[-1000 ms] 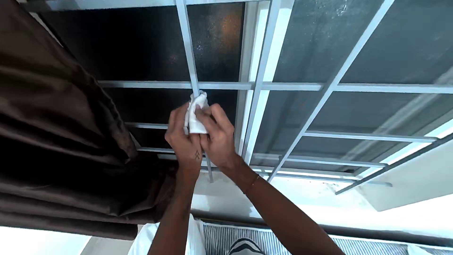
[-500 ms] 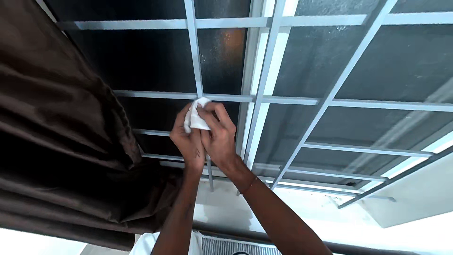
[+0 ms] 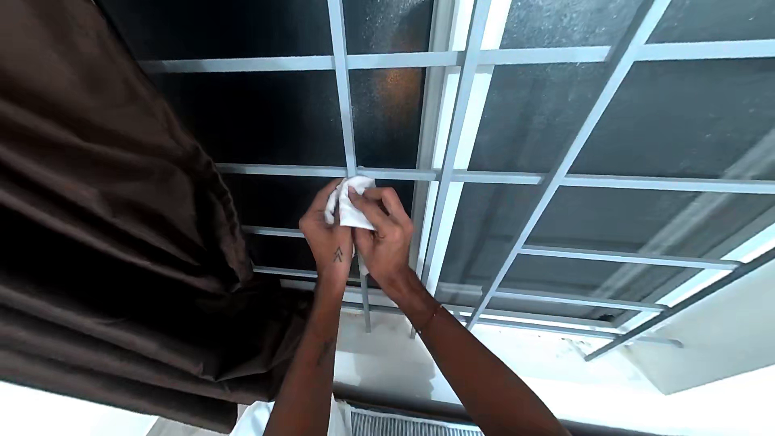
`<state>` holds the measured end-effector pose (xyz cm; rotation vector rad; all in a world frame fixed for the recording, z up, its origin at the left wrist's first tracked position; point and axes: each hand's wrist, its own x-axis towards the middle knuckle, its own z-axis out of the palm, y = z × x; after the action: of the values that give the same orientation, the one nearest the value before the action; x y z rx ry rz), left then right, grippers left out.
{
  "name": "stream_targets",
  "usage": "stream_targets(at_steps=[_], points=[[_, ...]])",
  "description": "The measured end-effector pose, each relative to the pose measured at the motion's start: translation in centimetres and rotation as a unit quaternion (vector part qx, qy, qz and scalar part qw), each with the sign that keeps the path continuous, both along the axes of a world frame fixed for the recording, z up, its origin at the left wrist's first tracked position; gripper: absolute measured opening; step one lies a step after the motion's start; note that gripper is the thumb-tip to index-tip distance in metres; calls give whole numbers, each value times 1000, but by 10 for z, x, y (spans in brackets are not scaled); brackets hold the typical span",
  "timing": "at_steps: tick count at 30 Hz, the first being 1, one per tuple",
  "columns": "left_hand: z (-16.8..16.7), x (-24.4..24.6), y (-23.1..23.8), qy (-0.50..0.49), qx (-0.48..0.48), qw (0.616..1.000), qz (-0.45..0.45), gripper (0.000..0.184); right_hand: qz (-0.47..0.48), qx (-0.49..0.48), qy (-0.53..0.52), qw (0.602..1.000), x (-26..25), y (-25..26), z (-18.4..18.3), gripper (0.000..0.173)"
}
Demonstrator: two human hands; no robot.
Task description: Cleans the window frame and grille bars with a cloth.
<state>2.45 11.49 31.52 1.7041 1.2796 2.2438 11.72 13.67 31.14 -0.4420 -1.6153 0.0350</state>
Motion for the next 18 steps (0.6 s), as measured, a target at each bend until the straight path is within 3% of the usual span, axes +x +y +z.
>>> stream_targets(at_steps=[2, 7, 12, 16, 18], points=[[1, 1, -3, -13, -5, 1000, -8, 33, 9, 4, 6, 1000, 4, -4, 10, 30], [-41, -8, -7, 80, -57, 992, 81, 35, 18, -32, -1, 999, 2, 1, -31, 33], [-25, -23, -27, 218, -90, 962, 137, 35, 56, -111, 54, 991, 5, 6, -62, 30], [-1, -45, -26, 230, -65, 959, 155, 28, 168, -294, 195, 920, 21, 11, -52, 33], [18, -55, -20, 247, -56, 949, 185, 27, 227, -324, 231, 889, 19, 13, -29, 34]])
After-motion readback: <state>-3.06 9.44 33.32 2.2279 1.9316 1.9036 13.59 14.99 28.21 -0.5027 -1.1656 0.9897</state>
